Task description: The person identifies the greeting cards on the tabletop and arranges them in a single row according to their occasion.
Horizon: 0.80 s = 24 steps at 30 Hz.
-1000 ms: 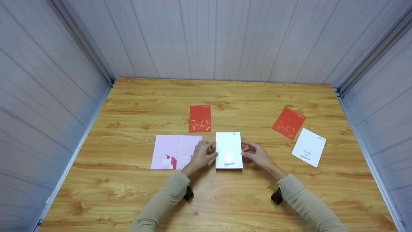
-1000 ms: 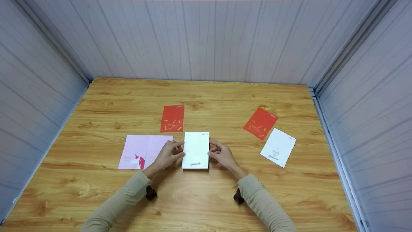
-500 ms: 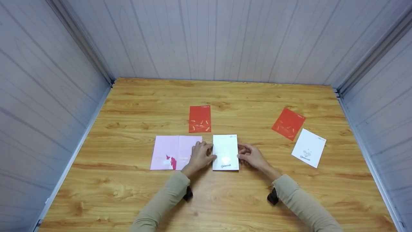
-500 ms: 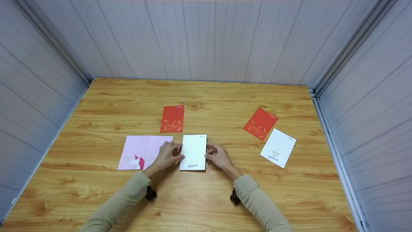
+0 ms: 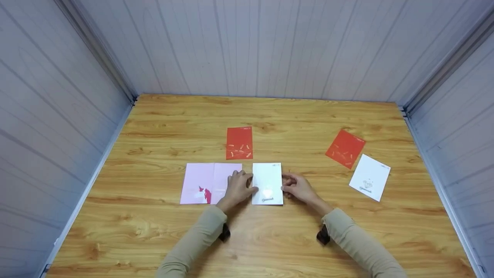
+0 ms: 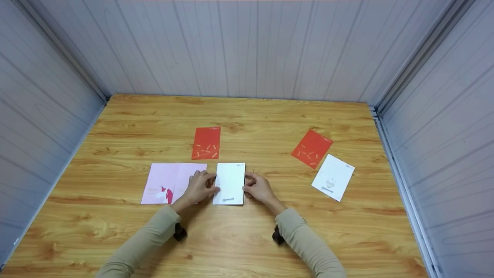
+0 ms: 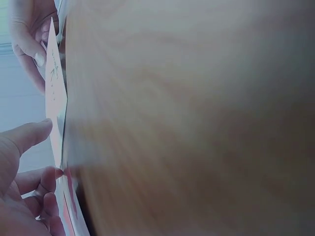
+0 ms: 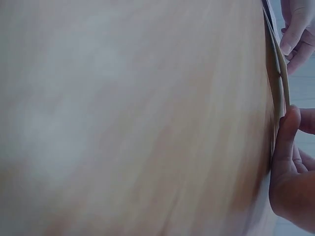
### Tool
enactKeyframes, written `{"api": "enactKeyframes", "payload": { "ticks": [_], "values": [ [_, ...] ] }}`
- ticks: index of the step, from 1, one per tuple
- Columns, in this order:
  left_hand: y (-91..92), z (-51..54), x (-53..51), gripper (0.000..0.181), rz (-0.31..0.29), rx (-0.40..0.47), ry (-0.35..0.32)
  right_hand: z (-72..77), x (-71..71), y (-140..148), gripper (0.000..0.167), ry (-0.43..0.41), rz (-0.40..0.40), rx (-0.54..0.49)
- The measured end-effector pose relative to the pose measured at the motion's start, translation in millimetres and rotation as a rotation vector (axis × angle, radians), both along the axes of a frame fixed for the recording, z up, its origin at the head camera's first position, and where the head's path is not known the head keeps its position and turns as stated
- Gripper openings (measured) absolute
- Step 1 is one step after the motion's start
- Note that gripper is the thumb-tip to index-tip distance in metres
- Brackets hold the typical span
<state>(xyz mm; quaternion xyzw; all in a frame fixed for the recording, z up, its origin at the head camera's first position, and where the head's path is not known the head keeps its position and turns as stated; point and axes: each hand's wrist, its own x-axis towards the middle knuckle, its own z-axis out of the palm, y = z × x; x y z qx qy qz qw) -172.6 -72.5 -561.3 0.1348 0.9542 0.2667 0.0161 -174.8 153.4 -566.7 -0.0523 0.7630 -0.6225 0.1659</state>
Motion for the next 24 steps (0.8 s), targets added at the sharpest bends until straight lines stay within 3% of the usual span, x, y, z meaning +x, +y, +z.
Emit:
{"api": "enactKeyframes", "payload": {
  "ticks": [14,24],
  "values": [
    [-0.6,0.5,1.7,0.047,0.016,-0.073,0.002,2.8,-2.5,-2.8,0.047,-0.058,0.009,0.070],
    [-1.0,1.3,3.0,0.047,0.013,-0.091,0.027,3.4,-5.6,-0.8,0.048,-0.054,0.036,0.041]
  ]
}}
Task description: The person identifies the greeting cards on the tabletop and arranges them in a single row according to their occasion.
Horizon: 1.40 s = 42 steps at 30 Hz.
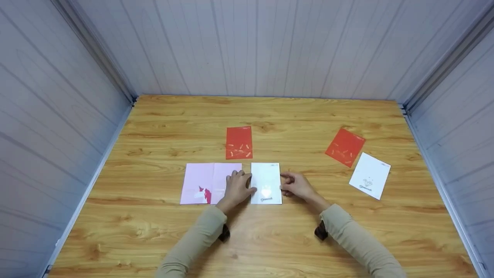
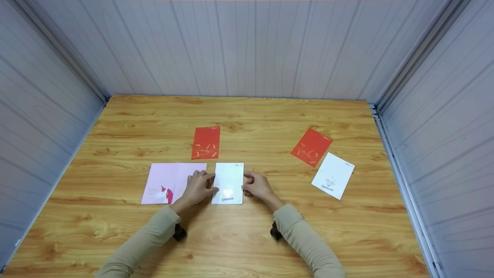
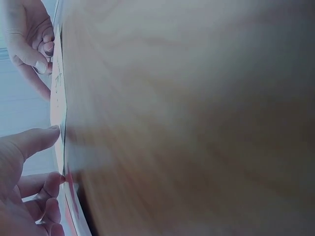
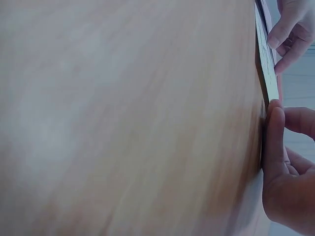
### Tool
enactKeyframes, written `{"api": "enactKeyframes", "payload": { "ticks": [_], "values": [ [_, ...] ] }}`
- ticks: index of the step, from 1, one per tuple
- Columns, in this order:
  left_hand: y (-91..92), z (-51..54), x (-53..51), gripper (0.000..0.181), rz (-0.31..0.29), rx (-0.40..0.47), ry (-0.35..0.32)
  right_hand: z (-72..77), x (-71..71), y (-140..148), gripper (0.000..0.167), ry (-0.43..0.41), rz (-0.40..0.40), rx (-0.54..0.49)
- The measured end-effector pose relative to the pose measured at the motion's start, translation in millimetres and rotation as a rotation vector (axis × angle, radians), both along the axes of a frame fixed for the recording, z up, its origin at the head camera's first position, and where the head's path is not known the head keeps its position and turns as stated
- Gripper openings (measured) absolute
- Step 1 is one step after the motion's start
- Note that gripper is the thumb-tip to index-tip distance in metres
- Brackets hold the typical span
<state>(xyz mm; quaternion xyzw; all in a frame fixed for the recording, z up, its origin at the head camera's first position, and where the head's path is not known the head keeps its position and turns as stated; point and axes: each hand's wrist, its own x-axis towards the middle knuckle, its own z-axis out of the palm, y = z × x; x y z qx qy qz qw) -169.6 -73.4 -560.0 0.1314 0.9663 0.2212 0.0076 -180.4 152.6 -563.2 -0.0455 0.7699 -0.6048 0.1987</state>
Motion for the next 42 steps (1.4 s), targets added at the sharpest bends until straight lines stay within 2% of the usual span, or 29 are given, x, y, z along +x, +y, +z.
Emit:
{"api": "enactKeyframes", "payload": {
  "ticks": [8,12,15,19,24,31,38,42],
  "values": [
    [1.0,0.9,-0.9,0.048,0.015,0.017,-0.032,-2.8,0.2,1.6,0.047,-0.011,-0.004,-0.030],
    [2.8,3.1,-1.7,0.047,0.015,0.048,-0.030,-5.5,0.5,4.6,0.045,-0.010,-0.053,-0.083],
    [4.8,4.6,-2.9,0.047,0.011,0.091,-0.009,-3.2,1.9,8.5,0.042,0.008,-0.113,-0.145],
    [8.1,4.7,-4.5,0.045,0.000,0.172,0.047,7.2,6.1,15.4,0.038,0.058,-0.159,-0.193],
    [14.1,2.6,-6.1,0.040,-0.027,0.247,0.101,7.0,6.1,30.9,0.035,0.105,-0.196,-0.171],
    [25.5,3.5,-8.5,0.037,-0.067,0.326,0.068,0.1,4.7,56.6,0.033,0.134,-0.273,-0.129],
    [35.6,5.0,-10.0,0.035,-0.095,0.352,0.081,5.0,6.0,81.4,0.032,0.146,-0.313,-0.127],
    [41.4,7.6,-11.1,0.034,-0.095,0.382,0.058,7.3,7.3,95.6,0.035,0.131,-0.340,-0.099]
  ]
}}
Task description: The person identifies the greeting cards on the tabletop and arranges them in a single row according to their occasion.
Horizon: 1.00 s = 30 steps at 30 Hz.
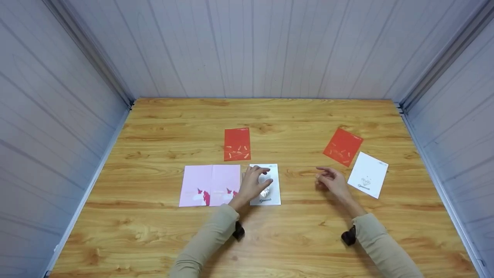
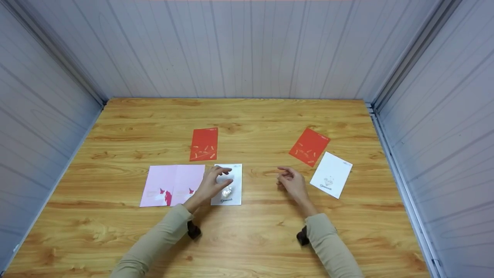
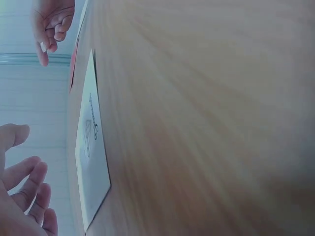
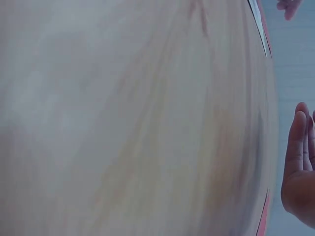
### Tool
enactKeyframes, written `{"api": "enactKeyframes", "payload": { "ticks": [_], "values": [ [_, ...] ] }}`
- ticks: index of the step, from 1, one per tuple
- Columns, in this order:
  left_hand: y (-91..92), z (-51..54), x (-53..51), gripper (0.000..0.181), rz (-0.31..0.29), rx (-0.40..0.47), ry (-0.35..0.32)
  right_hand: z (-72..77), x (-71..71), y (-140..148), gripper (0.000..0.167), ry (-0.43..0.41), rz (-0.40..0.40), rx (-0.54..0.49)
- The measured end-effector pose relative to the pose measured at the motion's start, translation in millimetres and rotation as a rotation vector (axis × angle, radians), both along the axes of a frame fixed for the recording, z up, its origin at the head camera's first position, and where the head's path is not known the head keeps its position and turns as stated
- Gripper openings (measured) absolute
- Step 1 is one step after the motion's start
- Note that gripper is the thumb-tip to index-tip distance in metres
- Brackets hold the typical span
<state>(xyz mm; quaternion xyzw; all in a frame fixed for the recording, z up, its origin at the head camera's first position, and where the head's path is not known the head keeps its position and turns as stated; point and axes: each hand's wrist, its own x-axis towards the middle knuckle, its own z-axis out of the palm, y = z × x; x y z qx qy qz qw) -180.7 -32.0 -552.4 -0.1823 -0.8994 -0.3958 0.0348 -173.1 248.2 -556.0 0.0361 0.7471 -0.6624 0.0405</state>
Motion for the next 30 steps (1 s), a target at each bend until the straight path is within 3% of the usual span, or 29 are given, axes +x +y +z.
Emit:
{"api": "enactKeyframes", "payload": {
  "ticks": [11,16,21,24,27,30],
  "values": [
    [24.4,3.5,-4.2,0.032,-0.060,0.110,-0.001,3.5,4.5,37.3,0.037,0.055,-0.033,0.040],
    [38.2,6.2,-5.2,0.031,-0.115,0.206,-0.075,6.5,6.5,54.0,0.039,0.063,-0.037,0.079],
    [50.3,7.9,-4.5,0.032,-0.132,0.268,-0.185,14.4,12.4,68.7,0.038,0.070,-0.062,0.105],
    [56.9,7.0,-4.2,0.033,-0.135,0.280,-0.242,3.9,11.3,85.7,0.040,0.074,-0.078,0.044],
    [64.4,5.6,-4.4,0.032,-0.140,0.293,-0.293,-22.3,5.0,110.8,0.045,0.081,-0.106,-0.059],
    [72.4,5.5,-4.1,0.031,-0.141,0.297,-0.348,-37.1,3.4,130.9,0.049,0.083,-0.129,-0.142]
  ]
}}
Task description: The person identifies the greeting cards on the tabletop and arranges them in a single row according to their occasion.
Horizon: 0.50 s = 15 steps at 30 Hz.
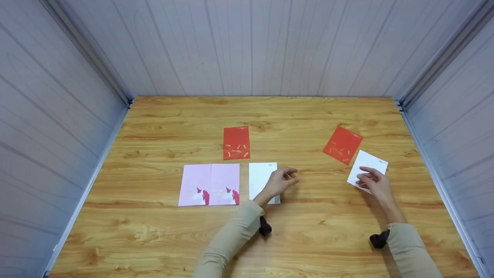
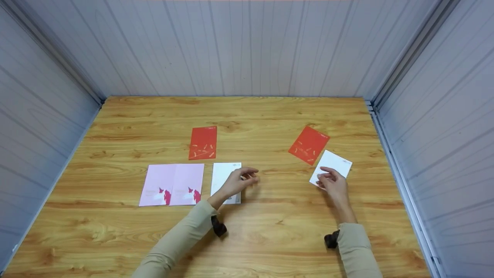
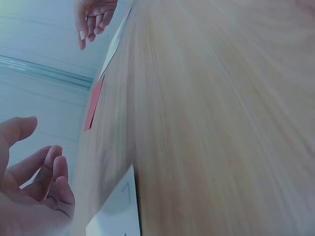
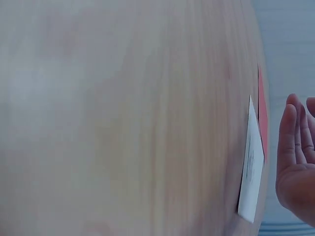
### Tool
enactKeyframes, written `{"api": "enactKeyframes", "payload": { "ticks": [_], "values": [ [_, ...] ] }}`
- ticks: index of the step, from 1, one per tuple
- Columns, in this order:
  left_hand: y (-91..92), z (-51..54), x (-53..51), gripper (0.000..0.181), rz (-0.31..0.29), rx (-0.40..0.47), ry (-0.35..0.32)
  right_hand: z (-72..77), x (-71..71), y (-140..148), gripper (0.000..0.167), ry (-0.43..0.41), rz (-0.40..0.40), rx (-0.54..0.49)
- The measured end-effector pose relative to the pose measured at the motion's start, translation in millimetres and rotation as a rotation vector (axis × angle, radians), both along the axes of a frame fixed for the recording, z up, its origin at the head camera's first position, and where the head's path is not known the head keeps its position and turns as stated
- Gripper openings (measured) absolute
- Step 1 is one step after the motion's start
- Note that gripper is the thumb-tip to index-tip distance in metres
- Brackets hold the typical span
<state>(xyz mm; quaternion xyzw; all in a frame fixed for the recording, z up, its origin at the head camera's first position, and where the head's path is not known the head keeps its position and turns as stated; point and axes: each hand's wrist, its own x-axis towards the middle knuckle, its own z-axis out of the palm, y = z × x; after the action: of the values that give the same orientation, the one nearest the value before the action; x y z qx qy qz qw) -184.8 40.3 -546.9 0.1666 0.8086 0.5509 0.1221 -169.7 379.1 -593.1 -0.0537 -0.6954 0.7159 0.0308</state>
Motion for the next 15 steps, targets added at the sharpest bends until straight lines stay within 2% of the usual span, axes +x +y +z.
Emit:
{"api": "enactKeyframes", "payload": {
  "ticks": [4,12,15],
  "values": [
    [10.7,0.6,1.2,0.031,-0.005,0.004,-0.050,1.6,4.7,14.7,0.051,0.002,-0.024,-0.020],
    [30.0,2.0,4.1,0.031,0.026,0.055,-0.162,39.2,26.8,17.4,0.028,-0.038,-0.124,0.005],
    [37.3,1.7,5.0,0.031,0.048,0.077,-0.207,47.5,32.9,20.0,0.020,-0.079,-0.160,-0.012]
  ]
}}
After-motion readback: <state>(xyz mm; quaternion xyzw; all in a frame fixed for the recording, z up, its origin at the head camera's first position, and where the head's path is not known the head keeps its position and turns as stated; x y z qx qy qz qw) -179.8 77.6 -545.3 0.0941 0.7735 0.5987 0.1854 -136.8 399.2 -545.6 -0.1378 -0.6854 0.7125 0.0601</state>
